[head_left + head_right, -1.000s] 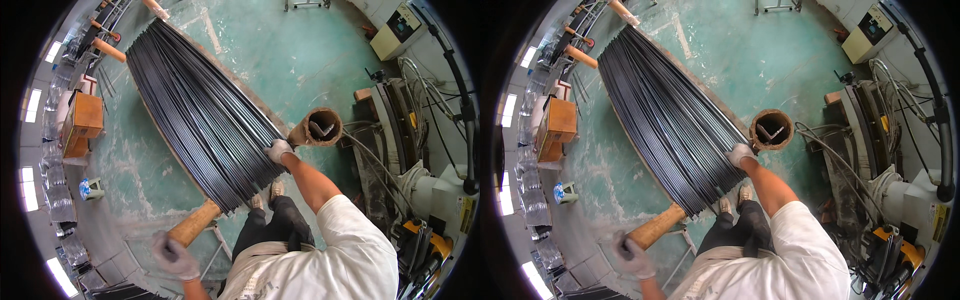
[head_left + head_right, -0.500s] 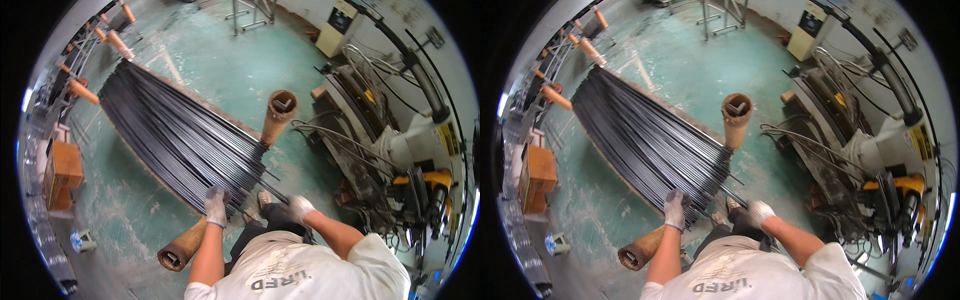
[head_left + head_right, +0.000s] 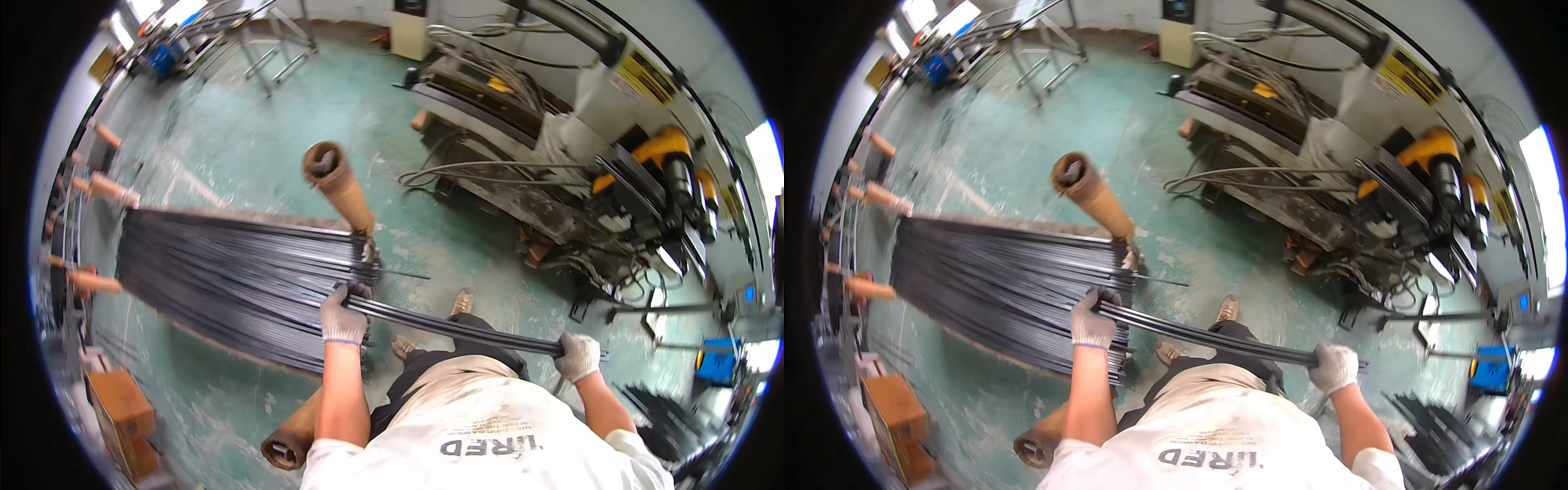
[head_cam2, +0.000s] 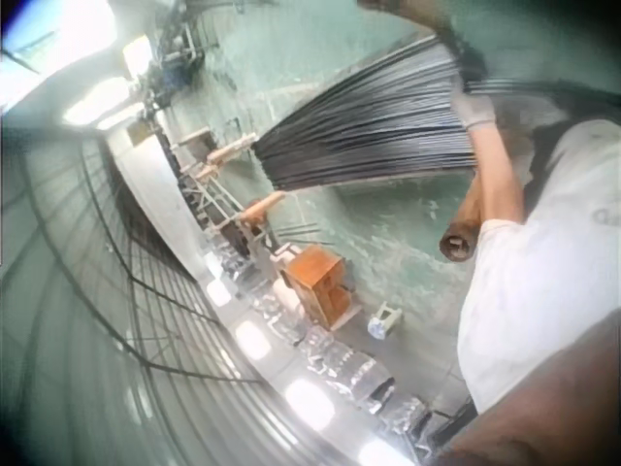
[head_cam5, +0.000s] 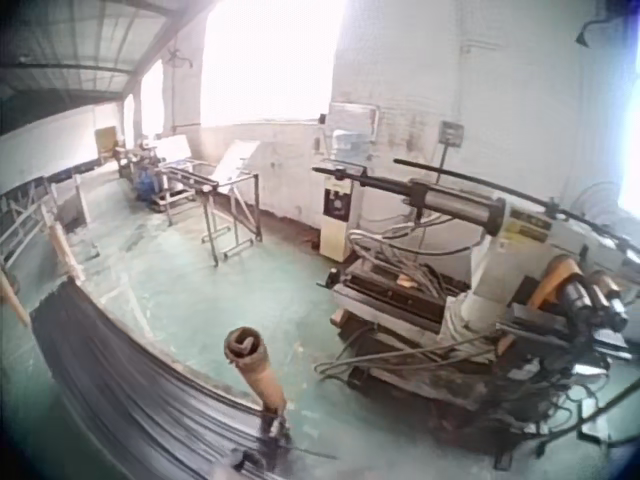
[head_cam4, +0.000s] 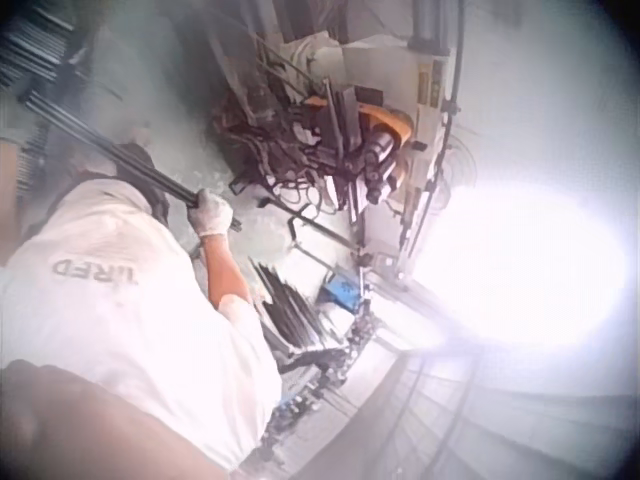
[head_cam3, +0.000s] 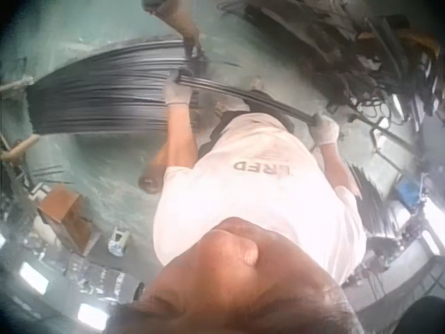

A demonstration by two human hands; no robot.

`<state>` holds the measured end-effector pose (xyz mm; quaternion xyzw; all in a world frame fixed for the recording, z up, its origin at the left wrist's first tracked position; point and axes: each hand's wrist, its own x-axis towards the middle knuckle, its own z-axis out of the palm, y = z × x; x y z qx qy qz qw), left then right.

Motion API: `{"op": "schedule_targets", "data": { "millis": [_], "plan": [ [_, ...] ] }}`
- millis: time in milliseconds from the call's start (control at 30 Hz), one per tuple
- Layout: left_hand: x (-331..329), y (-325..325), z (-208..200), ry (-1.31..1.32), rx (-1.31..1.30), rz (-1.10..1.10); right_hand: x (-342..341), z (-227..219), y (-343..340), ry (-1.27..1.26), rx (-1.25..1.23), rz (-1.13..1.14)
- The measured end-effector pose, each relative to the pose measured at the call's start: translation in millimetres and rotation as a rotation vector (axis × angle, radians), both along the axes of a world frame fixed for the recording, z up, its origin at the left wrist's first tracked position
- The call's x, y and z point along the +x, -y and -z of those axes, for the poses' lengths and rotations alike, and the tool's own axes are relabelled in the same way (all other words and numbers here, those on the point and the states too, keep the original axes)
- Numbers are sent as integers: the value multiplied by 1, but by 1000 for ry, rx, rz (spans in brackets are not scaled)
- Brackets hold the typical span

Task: The person repeatedly picks up bundles of straight metal rods, feeds them into a yellow and white bending machine, and removes the bent rods. The bent rods are then placed onto a nearby rack. The process is repeated continuously throughout the clip.

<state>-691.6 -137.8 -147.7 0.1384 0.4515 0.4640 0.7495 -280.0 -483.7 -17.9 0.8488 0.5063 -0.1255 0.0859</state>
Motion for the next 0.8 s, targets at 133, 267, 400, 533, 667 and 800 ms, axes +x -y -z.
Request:
{"op": "schedule_targets", "data": {
  "millis": [133,267,400,533,667,800],
  "plan": [
    [36,2,-89,155,-56,-7,99,39,60,84,131,52],
    [37,-53,-182,191,288,-7,203,31,129,271,237,352],
    [109,-73,-224,289,513,132,286,79,193,442,652,1048],
    [256,-38,-218,289,471,268,285,64,82,-1236,1619,1385],
    [397,-10,-223,370,412,558,286,44,-2,-1963,1910,1191],
    [425,-55,-253,318,621,642,348,12,5,-1665,2032,1276]
  ]
}}
